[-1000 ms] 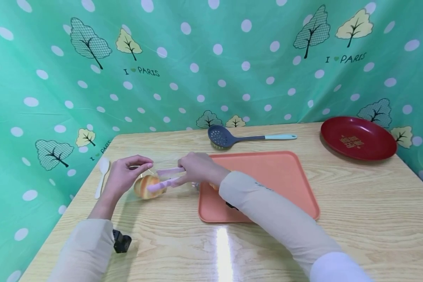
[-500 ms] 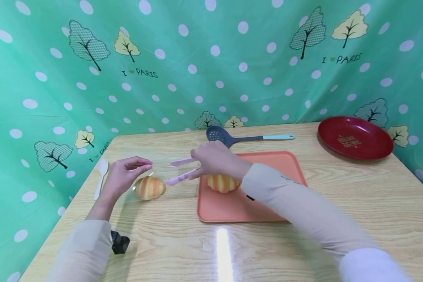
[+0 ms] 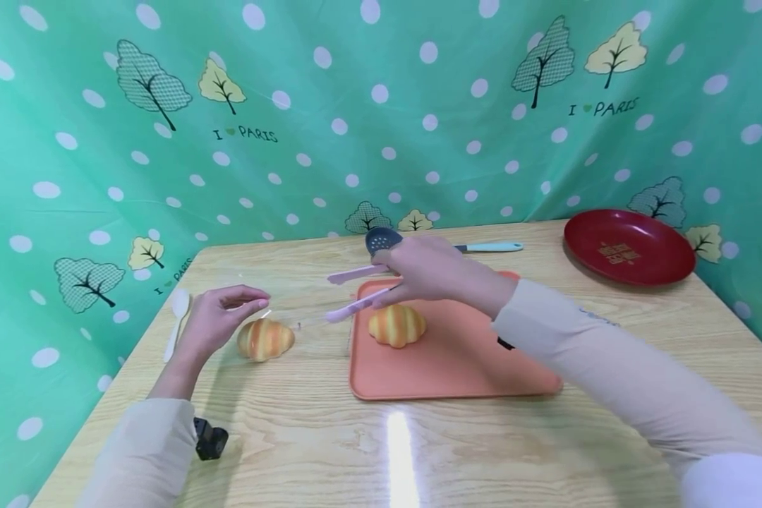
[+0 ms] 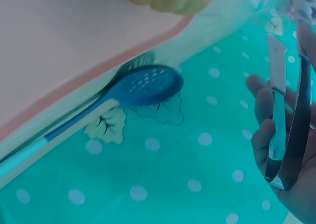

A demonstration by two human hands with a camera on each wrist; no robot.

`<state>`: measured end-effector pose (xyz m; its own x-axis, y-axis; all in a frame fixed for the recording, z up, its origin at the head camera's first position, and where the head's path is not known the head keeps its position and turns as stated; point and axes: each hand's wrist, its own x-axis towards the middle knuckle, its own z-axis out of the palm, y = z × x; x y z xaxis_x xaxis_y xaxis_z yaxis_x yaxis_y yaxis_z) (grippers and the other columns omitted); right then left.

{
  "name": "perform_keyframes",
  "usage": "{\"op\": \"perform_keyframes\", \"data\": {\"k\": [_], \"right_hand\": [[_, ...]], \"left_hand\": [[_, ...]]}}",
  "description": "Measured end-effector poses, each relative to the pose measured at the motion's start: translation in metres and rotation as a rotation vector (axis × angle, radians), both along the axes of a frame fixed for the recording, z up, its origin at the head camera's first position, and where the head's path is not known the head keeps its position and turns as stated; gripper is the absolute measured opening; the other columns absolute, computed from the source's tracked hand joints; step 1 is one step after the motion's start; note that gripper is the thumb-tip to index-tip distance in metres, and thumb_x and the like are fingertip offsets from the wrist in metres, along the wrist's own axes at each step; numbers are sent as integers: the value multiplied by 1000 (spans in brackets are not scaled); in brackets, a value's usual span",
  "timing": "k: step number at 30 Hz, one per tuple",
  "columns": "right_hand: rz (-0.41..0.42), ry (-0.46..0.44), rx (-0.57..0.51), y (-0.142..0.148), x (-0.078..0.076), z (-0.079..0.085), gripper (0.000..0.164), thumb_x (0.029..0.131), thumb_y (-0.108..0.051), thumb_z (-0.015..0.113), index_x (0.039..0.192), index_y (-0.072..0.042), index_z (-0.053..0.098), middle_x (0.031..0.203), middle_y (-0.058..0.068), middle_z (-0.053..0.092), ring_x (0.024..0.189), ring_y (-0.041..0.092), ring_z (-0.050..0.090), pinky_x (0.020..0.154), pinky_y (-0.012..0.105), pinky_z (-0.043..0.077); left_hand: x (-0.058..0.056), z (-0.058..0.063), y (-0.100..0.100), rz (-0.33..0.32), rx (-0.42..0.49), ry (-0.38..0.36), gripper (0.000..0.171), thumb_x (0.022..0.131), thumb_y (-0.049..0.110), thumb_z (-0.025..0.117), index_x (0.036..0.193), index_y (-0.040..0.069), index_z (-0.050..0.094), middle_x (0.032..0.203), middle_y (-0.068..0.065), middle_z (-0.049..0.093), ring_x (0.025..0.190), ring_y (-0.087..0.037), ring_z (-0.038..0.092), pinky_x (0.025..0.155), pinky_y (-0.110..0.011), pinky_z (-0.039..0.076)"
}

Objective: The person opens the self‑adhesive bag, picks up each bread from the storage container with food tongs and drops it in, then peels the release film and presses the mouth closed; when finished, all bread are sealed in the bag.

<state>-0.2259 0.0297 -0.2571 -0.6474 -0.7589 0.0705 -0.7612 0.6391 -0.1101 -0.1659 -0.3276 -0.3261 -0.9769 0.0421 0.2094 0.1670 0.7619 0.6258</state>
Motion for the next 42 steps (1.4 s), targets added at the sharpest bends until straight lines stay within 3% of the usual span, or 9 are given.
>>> {"op": "perform_keyframes", "data": {"k": [6,13,20,30,35,38,42], "right_hand": [[14,18,-75,28,2,-2,60,83,-58,78,123,-13,72,80,-3,66,65,14,54,58,28,44],[23,12,-127,61,4,-13,63,82,-57,80,124,-11,72,81,-4,65,60,11,51,56,27,45],[-63,-40,-139,86,6,-34,62,81,-53,83,125,-11,71,85,-3,66,58,9,49,56,27,45],[-90,-63,-137,100,6,-66,63,82,-48,83,129,-9,69,90,3,70,59,9,50,57,26,46],[-118,-97,-127,103,3,-77,62,80,-49,85,127,-11,70,92,2,70,64,10,53,61,27,48],[-103,-81,-107,105,2,-81,60,80,-49,85,125,-11,71,90,0,70,67,10,56,63,28,50],[-69,-33,-87,105,1,-84,57,81,-49,84,123,-12,72,86,-2,70,66,8,56,62,29,50]], "left_hand": [[1,0,-3,4,-4,-5,28,99,28,70,113,5,77,112,-12,75,111,-34,68,82,-11,47],[2,0,-4,12,-24,-15,29,100,29,69,114,5,76,113,-13,75,111,-35,67,87,-25,52],[2,0,-4,11,-21,-5,27,100,27,69,113,6,77,112,-13,75,110,-35,68,81,-12,47],[1,-2,-1,6,-21,12,24,99,25,70,112,6,77,110,-11,75,106,-32,68,78,-11,49],[0,-3,0,2,-21,18,25,99,25,70,112,5,77,109,-11,76,102,-22,69,78,-12,50],[-1,-4,1,2,-24,23,25,99,25,70,111,5,78,108,-10,76,100,-18,68,78,-12,50],[-1,-4,2,3,-23,21,24,99,25,70,111,6,78,108,-10,76,102,-24,68,78,-12,49]]}}
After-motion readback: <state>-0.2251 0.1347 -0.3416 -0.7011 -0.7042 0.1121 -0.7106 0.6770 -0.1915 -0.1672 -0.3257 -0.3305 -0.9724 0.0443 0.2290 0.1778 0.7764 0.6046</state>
